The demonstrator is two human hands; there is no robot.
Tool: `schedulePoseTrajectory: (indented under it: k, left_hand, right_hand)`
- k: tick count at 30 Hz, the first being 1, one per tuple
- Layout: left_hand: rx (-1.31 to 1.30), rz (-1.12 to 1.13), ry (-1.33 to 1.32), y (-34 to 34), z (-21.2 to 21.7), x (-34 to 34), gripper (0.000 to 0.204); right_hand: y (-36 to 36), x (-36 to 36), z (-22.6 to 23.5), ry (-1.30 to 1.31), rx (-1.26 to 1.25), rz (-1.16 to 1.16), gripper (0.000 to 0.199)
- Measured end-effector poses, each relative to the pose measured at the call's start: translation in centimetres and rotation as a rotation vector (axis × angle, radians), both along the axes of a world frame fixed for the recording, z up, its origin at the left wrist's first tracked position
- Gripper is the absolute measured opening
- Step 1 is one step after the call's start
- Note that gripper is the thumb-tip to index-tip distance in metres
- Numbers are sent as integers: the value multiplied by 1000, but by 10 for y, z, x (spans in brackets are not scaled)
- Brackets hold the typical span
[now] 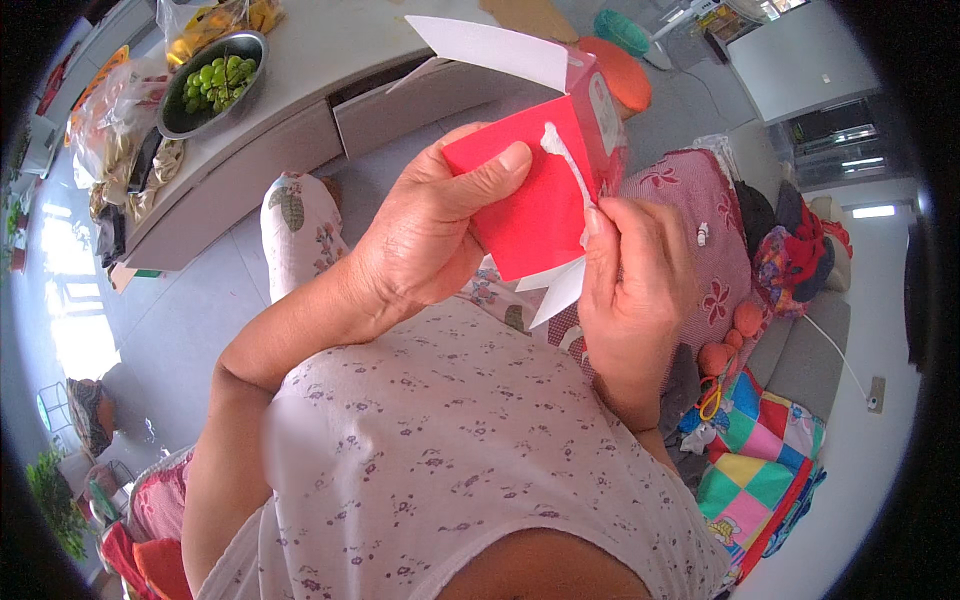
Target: The person unfolds a flat-packed cardboard box, trims excess flaps with scissors, and folds the sides to form a rectangular container. They then fold and tuck the top flaps to close the box.
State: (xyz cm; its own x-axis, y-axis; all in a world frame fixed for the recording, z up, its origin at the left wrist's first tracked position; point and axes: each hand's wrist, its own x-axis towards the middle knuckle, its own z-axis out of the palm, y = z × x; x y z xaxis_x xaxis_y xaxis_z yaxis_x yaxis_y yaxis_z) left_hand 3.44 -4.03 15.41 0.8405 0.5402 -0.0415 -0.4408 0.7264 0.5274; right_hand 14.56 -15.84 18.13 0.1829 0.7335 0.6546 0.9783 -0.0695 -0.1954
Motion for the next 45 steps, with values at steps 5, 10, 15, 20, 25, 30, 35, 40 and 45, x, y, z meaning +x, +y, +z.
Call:
schedulePoseTrajectory:
  k: [5, 10, 15, 20, 25, 30, 35, 40, 45]
  left_hand:
    - [-2, 0, 10, -1, 3, 0, 23]
    - [-4, 7, 11, -2, 0, 1, 24]
    - [5, 11, 25, -3, -2, 0, 23]
    - [4, 18, 21, -3, -5, 2, 21]
    - [28, 4, 34, -2, -7, 1, 20]
    - [26, 13, 41, -2, -2, -2, 19]
    - [26, -1, 53, -4, -5, 1, 20]
    - [58, -14, 70, -6, -9, 1, 21]
    - [47, 0, 69, -8, -10, 1, 22]
  right_hand:
    - [1, 0, -5, -140, -10, -14, 18]
    - [2, 1, -11, -171, 8, -20, 20]
    - [4, 1, -11, -173, -27, -29, 20]
    - [4, 2, -14, -181, -46, -36, 19]
    - [2, 1, -11, -130, -75, -51, 19]
    - [0, 8, -15, 55, 17, 18, 18]
    - [-3, 5, -10, 64, -45, 0, 18]
    - [-4, 5, -16, -84, -63, 17, 18]
    - [-3, -3, -15, -142, -154, -82, 13]
